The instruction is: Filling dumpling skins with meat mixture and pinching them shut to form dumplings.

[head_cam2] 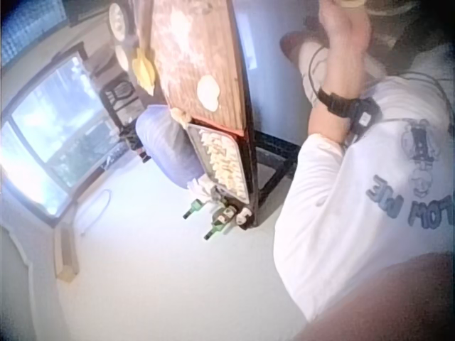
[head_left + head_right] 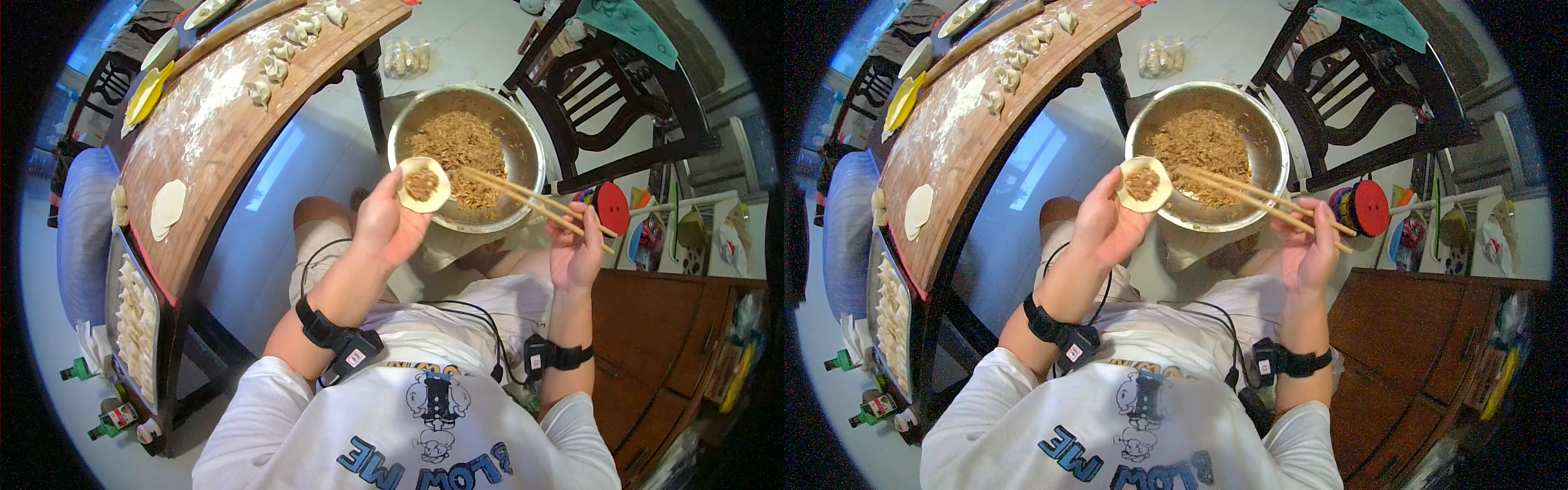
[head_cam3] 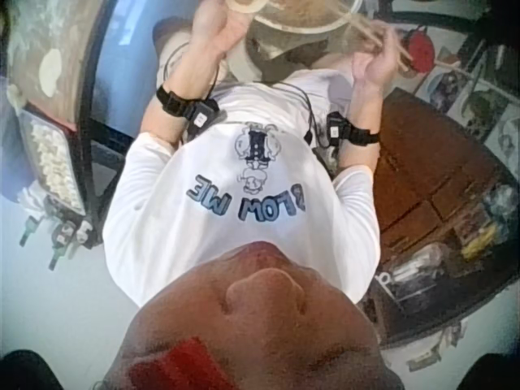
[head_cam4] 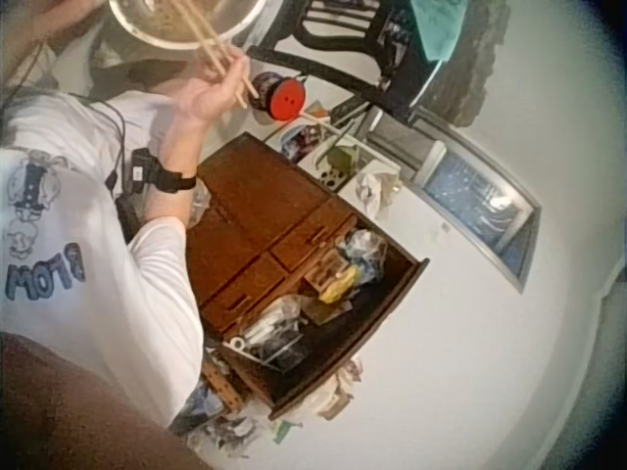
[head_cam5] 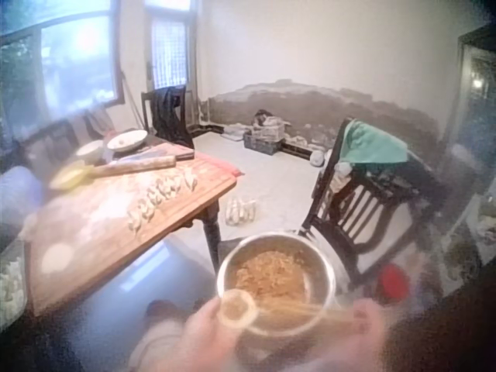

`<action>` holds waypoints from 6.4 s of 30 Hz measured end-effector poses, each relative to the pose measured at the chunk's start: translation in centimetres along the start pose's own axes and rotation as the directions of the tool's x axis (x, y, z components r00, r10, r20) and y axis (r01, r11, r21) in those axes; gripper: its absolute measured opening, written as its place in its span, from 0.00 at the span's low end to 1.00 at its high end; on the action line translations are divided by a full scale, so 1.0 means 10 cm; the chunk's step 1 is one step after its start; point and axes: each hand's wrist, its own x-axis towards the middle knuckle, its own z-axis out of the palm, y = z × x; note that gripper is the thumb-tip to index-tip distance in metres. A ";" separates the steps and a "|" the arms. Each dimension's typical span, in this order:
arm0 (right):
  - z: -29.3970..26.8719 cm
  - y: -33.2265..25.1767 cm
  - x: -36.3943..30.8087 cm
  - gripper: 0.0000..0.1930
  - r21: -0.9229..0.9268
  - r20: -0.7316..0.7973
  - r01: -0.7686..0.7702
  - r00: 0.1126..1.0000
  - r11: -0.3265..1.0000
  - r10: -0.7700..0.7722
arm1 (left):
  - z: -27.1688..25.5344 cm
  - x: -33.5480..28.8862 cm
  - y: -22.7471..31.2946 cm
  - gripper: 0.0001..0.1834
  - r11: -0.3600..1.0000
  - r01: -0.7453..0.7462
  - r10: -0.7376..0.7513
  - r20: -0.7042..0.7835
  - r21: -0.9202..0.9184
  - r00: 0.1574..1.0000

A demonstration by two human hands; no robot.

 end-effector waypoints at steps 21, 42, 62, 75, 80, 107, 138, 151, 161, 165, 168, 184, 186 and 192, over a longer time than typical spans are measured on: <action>0.55 0.04 -0.26 0.21 -0.539 0.817 0.840 0.506 -0.057 -0.276 | 0.40 -0.45 -0.11 0.27 0.924 0.228 -0.298 0.202 0.308 0.933; 0.92 -0.23 -0.36 0.11 -0.645 0.624 0.720 0.690 0.258 -0.367 | 0.52 -0.67 -0.14 0.30 0.618 -0.176 -0.284 0.427 0.766 0.859; 0.98 -0.32 -0.44 0.08 -0.593 0.599 0.744 0.663 0.308 -0.449 | 0.68 -0.72 -0.13 0.30 0.311 -0.556 -0.092 0.607 0.771 0.789; 1.02 -0.22 -0.48 0.08 -0.604 0.474 0.698 0.703 0.385 -0.530 | 0.69 -0.76 -0.17 0.17 0.283 -0.531 0.099 0.527 0.799 0.844; 1.02 -0.21 -0.49 0.09 -0.615 0.493 0.706 0.692 0.351 -0.528 | 0.66 -0.73 -0.16 0.14 0.170 -0.626 0.161 0.605 0.761 0.779; 1.21 -0.37 -0.23 0.23 -0.427 0.791 0.765 0.574 0.483 -0.210 | 0.65 -0.72 -0.08 0.09 0.667 -0.346 0.046 0.426 0.660 0.903; 1.50 -0.41 -0.54 0.27 -0.396 0.814 0.899 0.437 0.184 -0.384 | 1.06 -0.89 0.37 0.13 -0.264 -0.951 -0.079 0.979 0.163 0.190; 1.63 -0.38 -0.43 0.30 -0.221 0.879 0.975 0.185 -0.032 -0.439 | 0.97 -0.82 0.11 0.10 -0.406 -0.914 0.207 0.973 -0.007 -0.099; 1.65 -0.34 -0.34 0.30 -0.470 0.760 0.873 0.475 0.129 -0.443 | 0.94 -0.92 0.48 0.24 -0.025 -0.815 -0.208 0.794 0.579 0.571; 1.64 -0.30 -0.34 0.17 -0.409 0.742 0.883 0.468 0.229 -0.480 | 0.89 -0.87 0.53 0.21 -0.079 -0.828 -0.127 0.818 0.555 0.560; 1.63 -0.37 -0.30 0.16 -0.389 0.804 0.911 0.409 0.138 -0.431 | 0.88 -0.86 0.61 0.20 -0.102 -0.826 -0.100 0.821 0.554 0.563; 2.97 0.14 -0.03 0.09 -0.540 0.749 0.804 0.595 0.249 -0.292 | 0.24 -1.29 1.63 0.32 -0.535 -0.489 0.448 0.722 0.689 0.527; 3.31 0.28 0.07 0.08 -0.644 0.689 0.688 0.712 0.336 -0.137 | 0.09 -1.44 1.84 0.29 -0.672 -0.299 0.513 0.717 0.678 0.472; 3.87 1.14 0.55 0.08 -0.519 0.784 0.778 0.599 0.354 -0.166 | -0.25 -1.75 2.29 0.25 -0.783 0.104 0.611 0.728 0.613 0.311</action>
